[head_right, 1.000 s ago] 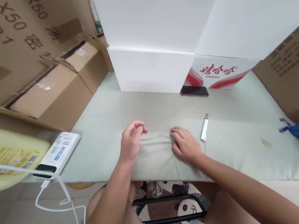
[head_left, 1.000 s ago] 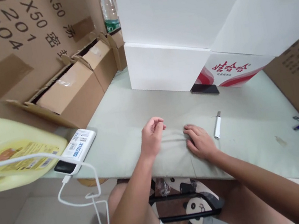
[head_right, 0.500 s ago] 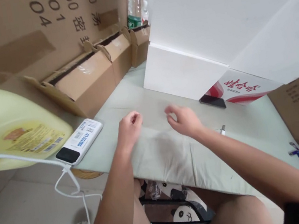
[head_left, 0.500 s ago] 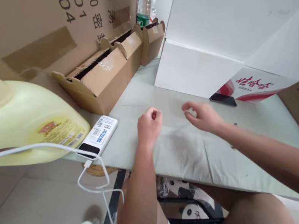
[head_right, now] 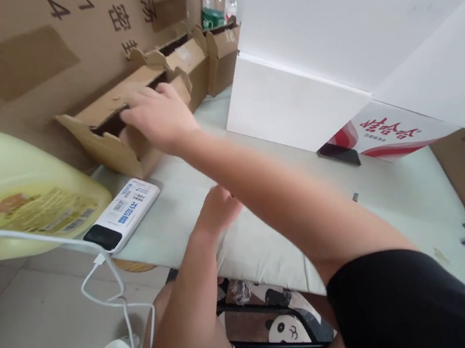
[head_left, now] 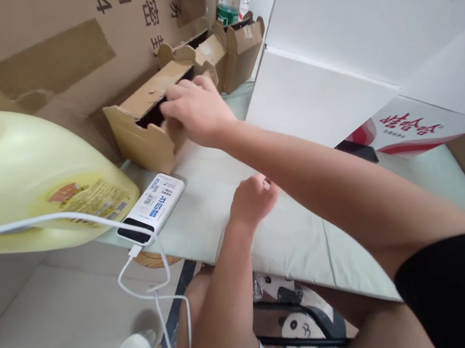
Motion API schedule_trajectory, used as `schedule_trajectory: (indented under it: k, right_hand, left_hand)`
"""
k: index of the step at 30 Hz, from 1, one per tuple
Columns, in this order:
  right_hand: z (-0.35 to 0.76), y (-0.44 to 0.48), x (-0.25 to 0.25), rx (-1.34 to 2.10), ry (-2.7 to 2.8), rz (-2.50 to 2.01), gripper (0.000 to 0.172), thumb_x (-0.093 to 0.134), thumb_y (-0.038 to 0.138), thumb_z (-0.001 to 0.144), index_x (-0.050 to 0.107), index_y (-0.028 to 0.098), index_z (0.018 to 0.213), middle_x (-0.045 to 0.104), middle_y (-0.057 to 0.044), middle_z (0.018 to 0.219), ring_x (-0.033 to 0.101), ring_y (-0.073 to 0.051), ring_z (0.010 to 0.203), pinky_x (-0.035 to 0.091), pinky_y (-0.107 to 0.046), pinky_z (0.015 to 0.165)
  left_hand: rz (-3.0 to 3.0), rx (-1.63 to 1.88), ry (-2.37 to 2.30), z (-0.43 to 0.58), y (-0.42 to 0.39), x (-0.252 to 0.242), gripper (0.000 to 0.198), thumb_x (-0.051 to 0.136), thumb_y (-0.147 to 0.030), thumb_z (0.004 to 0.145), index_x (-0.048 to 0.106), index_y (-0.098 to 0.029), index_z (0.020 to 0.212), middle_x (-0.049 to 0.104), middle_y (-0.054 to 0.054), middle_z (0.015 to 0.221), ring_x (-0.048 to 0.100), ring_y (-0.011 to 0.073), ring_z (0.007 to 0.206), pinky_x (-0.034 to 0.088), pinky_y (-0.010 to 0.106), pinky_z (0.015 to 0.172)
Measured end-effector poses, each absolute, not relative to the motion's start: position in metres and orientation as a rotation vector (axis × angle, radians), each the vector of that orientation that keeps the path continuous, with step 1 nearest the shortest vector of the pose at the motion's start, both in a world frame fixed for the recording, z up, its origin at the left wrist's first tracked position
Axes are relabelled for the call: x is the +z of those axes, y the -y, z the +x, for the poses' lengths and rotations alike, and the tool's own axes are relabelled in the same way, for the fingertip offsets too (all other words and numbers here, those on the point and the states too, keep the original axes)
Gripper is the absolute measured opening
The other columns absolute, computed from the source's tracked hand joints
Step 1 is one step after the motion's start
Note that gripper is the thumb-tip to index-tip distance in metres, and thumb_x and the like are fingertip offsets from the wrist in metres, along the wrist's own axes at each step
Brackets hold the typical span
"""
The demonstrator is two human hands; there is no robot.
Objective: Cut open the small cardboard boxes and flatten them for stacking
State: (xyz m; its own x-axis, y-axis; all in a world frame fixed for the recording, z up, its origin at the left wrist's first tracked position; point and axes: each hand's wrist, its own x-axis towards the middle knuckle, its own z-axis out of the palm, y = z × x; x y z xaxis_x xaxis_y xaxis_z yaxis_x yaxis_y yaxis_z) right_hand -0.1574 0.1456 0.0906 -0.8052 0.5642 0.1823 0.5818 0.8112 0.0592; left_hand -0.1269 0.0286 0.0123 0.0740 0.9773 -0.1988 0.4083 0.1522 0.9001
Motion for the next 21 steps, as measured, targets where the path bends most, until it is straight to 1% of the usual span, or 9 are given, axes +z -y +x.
schedule_trajectory:
  k: [3,6,9,12,14,15,17,19,21]
  right_hand:
    - [-0.095,-0.144,0.08,-0.178,2.708,-0.941,0.026,0.046,0.007,0.097,0.068,0.016,0.087,0.067,-0.003,0.108,0.058,-0.023,0.119,0.04,-0.049,0.109]
    - [-0.017,-0.131,0.07,-0.167,2.458,-0.837,0.025,0.049,0.006,0.089,0.062,0.018,0.071,0.064,-0.005,0.09,0.063,-0.022,0.1,0.048,-0.044,0.097]
    - [0.058,-0.099,0.069,-0.141,2.32,-0.604,0.024,0.05,0.005,0.084,0.061,0.02,0.07,0.065,-0.005,0.089,0.065,-0.02,0.091,0.054,-0.038,0.084]
    - [0.113,-0.054,0.07,-0.139,2.282,-0.553,0.025,0.05,0.003,0.083,0.061,0.022,0.072,0.065,-0.004,0.084,0.068,-0.021,0.098,0.056,-0.038,0.083]
    - [0.136,-0.025,0.069,-0.145,2.259,-0.58,0.026,0.051,0.002,0.084,0.062,0.022,0.073,0.064,-0.003,0.081,0.07,-0.022,0.099,0.057,-0.037,0.082]
    - [0.144,-0.012,0.067,-0.141,2.243,-0.601,0.027,0.05,0.001,0.085,0.062,0.022,0.073,0.064,-0.003,0.08,0.07,-0.022,0.099,0.057,-0.037,0.082]
    - [0.153,0.01,0.063,-0.106,2.199,-0.636,0.027,0.05,0.003,0.089,0.063,0.022,0.074,0.063,-0.003,0.079,0.07,-0.021,0.097,0.058,-0.036,0.082]
    - [0.157,0.026,0.059,-0.029,2.157,-0.666,0.028,0.05,0.006,0.093,0.063,0.022,0.075,0.063,-0.003,0.079,0.07,-0.02,0.099,0.058,-0.036,0.085]
    - [0.159,0.036,0.057,0.085,2.153,-0.692,0.027,0.05,0.009,0.096,0.062,0.022,0.077,0.063,-0.004,0.082,0.068,-0.02,0.105,0.058,-0.035,0.089]
  left_hand:
    - [1.648,0.566,-1.268,-0.125,-0.013,0.036,0.019,0.052,-0.034,0.09,0.06,-0.022,0.078,0.064,0.001,0.072,0.058,0.0194,0.07,0.04,0.032,0.066]
    - [1.76,0.46,-0.803,-0.128,0.009,0.064,0.018,0.058,-0.038,0.09,0.068,-0.024,0.085,0.067,-0.001,0.075,0.059,0.0156,0.068,0.04,0.029,0.064]
    - [1.672,0.45,-0.277,-0.136,0.024,0.08,0.016,0.064,-0.039,0.091,0.066,-0.023,0.087,0.065,-0.002,0.07,0.059,0.0129,0.062,0.046,0.026,0.061]
    - [1.536,0.702,0.061,-0.142,0.023,0.075,0.016,0.062,-0.036,0.095,0.064,-0.023,0.086,0.064,0.0,0.066,0.06,0.0135,0.059,0.05,0.026,0.058]
    - [1.427,1.113,0.059,-0.138,0.014,0.065,0.018,0.058,-0.039,0.099,0.067,-0.025,0.093,0.063,-0.001,0.066,0.058,0.0119,0.055,0.048,0.024,0.054]
    - [1.414,1.292,-0.072,-0.133,0.008,0.06,0.017,0.06,-0.041,0.098,0.069,-0.027,0.097,0.066,-0.001,0.072,0.061,0.0124,0.062,0.051,0.024,0.059]
    - [1.443,1.502,-0.492,-0.117,-0.004,0.05,0.019,0.068,-0.042,0.093,0.071,-0.03,0.106,0.073,0.003,0.103,0.069,0.0179,0.096,0.056,0.029,0.083]
    - [1.551,1.457,-0.898,-0.097,-0.014,0.042,0.033,0.074,-0.046,0.087,0.069,-0.031,0.116,0.063,0.006,0.138,0.056,0.0272,0.135,0.049,0.041,0.109]
    - [1.659,1.315,-1.119,-0.077,-0.02,0.038,0.046,0.077,-0.051,0.082,0.067,-0.031,0.122,0.047,0.007,0.157,0.035,0.0341,0.153,0.038,0.05,0.121]
